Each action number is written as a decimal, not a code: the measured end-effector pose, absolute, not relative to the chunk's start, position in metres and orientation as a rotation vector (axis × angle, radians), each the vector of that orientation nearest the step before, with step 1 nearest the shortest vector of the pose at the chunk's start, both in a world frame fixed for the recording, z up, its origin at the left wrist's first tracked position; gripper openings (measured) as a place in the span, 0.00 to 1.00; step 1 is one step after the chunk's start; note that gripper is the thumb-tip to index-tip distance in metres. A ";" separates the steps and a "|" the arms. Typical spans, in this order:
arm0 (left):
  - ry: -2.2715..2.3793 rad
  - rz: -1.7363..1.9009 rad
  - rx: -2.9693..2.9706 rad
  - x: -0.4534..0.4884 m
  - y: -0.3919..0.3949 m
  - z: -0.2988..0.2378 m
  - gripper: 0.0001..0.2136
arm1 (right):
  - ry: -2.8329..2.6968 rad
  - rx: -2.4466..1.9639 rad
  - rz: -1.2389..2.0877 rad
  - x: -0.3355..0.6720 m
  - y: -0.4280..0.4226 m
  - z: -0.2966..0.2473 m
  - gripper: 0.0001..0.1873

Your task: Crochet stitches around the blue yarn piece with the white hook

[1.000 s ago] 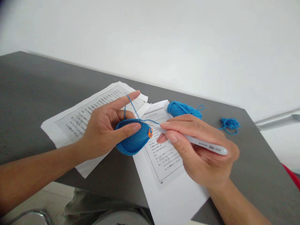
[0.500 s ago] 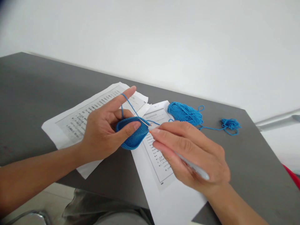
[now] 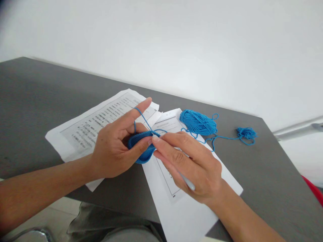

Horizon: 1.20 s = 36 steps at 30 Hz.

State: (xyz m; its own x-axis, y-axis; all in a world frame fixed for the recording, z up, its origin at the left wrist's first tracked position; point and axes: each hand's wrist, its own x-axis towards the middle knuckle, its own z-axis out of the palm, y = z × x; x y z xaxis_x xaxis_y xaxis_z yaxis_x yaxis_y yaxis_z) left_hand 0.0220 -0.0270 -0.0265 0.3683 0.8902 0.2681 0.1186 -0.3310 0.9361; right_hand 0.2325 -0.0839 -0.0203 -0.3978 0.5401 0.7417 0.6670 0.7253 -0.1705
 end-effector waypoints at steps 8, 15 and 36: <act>0.830 1.019 1.334 0.023 -0.026 -0.022 0.41 | -1.966 -0.878 -0.106 0.230 -0.080 -0.027 0.22; 0.731 0.960 1.027 0.025 -0.021 -0.023 0.44 | -1.965 -0.857 -0.070 0.229 -0.078 -0.030 0.23; 0.629 0.901 0.745 0.023 -0.018 -0.015 0.38 | -2.233 -0.933 -0.479 0.227 -0.095 -0.021 0.17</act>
